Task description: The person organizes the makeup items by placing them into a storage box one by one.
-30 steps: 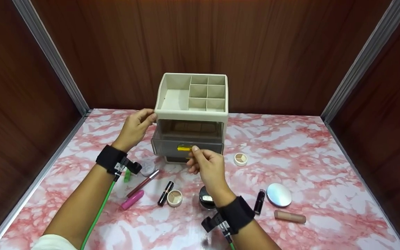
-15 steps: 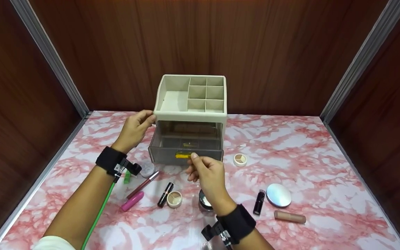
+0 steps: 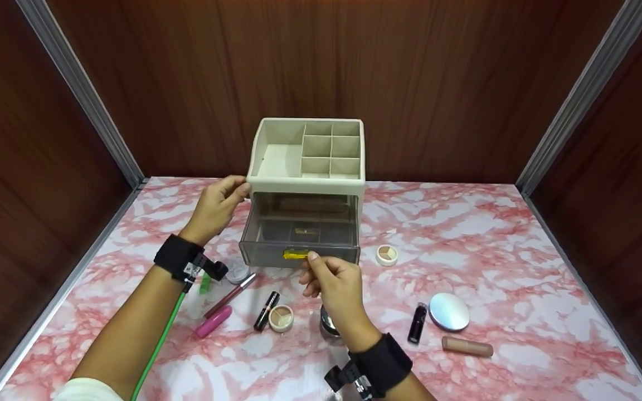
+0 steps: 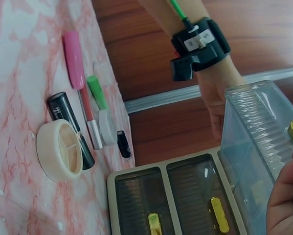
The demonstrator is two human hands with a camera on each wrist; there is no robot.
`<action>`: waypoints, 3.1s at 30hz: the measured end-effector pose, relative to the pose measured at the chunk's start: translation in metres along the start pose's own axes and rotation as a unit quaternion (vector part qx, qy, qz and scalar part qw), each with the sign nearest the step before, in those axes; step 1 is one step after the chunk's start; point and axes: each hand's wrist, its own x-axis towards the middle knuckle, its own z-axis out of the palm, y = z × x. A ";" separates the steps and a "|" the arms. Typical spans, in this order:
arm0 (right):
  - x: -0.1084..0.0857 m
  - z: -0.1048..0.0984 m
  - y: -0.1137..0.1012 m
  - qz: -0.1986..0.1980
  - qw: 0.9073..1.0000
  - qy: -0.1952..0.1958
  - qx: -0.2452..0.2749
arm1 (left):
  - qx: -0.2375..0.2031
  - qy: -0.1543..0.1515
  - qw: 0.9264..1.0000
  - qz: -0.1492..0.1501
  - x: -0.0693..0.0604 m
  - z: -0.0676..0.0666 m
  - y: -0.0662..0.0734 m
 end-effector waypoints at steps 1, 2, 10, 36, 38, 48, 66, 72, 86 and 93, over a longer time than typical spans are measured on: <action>-0.001 0.000 0.000 0.001 1.000 0.001 0.000 | 0.000 0.000 1.000 0.000 0.000 0.000 0.000; -0.001 -0.001 0.001 0.002 1.000 0.002 0.001 | 0.000 0.000 1.000 0.001 0.000 0.001 0.000; -0.003 -0.003 0.007 0.000 1.000 0.003 -0.002 | -0.002 -0.008 1.000 0.003 0.001 0.001 0.000; -0.036 -0.052 -0.020 -0.096 0.993 -0.047 -0.058 | -0.002 0.001 1.000 0.016 -0.001 0.001 -0.001; -0.040 -0.063 -0.023 -0.107 0.991 -0.045 -0.070 | -0.003 0.002 1.000 0.020 -0.001 0.001 -0.002; -0.049 -0.107 -0.043 -0.207 0.956 -0.021 -0.206 | -0.010 0.001 1.000 0.020 -0.002 0.001 -0.006; -0.029 -0.183 -0.049 -0.245 0.818 0.023 -0.519 | -0.013 -0.007 1.000 0.011 -0.004 0.001 -0.005; -0.026 -0.192 -0.042 -0.183 0.803 0.006 -0.567 | -0.017 -0.012 1.000 0.014 -0.003 0.001 -0.005; -0.019 -0.216 -0.028 -0.068 0.765 -0.072 -0.636 | -0.028 -0.014 0.999 0.013 -0.003 0.001 -0.006; -0.015 -0.226 -0.017 -0.007 0.746 -0.103 -0.657 | -0.028 -0.015 0.999 0.008 -0.002 0.002 -0.006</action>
